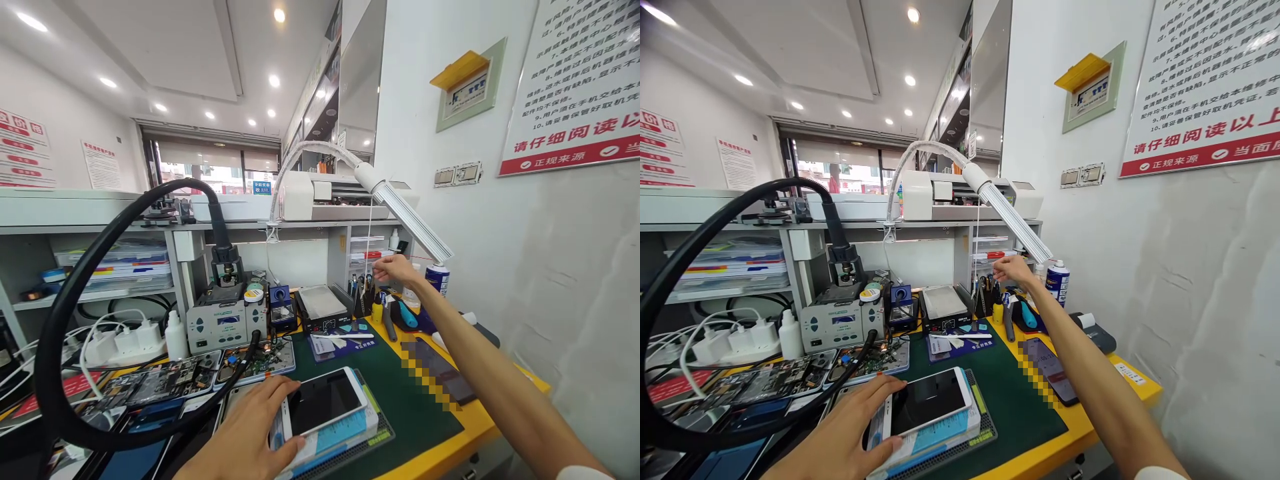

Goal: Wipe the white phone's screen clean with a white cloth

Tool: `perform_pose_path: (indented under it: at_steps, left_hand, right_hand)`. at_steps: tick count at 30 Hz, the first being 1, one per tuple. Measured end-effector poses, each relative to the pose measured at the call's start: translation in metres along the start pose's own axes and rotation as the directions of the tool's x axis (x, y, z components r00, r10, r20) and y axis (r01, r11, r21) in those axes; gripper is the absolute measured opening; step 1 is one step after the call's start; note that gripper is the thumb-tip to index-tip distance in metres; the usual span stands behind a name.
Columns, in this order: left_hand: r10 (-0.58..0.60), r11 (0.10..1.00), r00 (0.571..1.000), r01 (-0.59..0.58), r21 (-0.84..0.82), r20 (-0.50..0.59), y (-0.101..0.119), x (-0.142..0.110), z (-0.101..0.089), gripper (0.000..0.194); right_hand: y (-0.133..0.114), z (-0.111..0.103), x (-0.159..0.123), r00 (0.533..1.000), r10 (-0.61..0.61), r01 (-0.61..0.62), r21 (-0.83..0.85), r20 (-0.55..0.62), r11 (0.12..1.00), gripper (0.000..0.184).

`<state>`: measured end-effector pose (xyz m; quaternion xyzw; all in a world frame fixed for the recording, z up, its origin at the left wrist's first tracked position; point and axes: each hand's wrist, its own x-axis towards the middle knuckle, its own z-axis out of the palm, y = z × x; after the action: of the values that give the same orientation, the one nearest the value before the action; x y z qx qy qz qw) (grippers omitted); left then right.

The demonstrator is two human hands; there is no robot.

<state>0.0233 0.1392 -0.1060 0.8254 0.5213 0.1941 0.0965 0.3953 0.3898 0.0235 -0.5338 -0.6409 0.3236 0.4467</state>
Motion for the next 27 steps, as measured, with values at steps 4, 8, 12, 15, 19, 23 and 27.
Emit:
perform_pose_path:
  at_steps: [4, 8, 12, 15, 19, 23, 27]
  left_hand:
    - [0.025, 1.000, 0.995, -0.024, -0.018, 0.096, -0.005, 0.001, -0.003, 0.063]
    - [0.035, 0.999, 0.995, -0.034, -0.022, 0.088, -0.009, 0.002, -0.002, 0.064]
    - [0.038, 0.999, 0.996, -0.036, -0.025, 0.082, -0.010, 0.002, -0.001, 0.064]
    - [0.035, 0.999, 0.994, -0.032, -0.029, 0.100, -0.010, 0.002, -0.002, 0.064]
    - [0.042, 0.999, 0.995, -0.040, -0.028, 0.092, -0.011, 0.002, -0.004, 0.064]
    - [0.051, 0.999, 0.996, -0.049, -0.023, 0.077, -0.009, 0.002, -0.003, 0.063]
    - [0.025, 1.000, 1.000, -0.025, -0.002, 0.017, -0.002, 0.002, -0.002, 0.060]
  right_hand:
    - [0.006, 0.003, 0.010, 0.997, 0.072, -0.069, -0.063, 0.034, 0.996, 0.018]
    - [0.011, 0.009, 0.018, 0.988, 0.145, -0.137, -0.117, 0.062, 0.984, 0.023]
    - [0.013, 0.015, 0.021, 0.980, 0.187, -0.173, -0.168, 0.072, 0.971, 0.028]
    - [0.013, 0.019, 0.020, 0.977, 0.203, -0.184, -0.215, 0.069, 0.959, 0.030]
    - [0.014, 0.024, 0.020, 0.976, 0.211, -0.187, -0.285, 0.055, 0.940, 0.031]
    - [0.016, 0.023, 0.020, 0.976, 0.211, -0.180, -0.367, 0.045, 0.913, 0.032]
    - [0.020, 0.014, 0.018, 0.976, 0.218, -0.183, -0.460, 0.023, 0.869, 0.031]
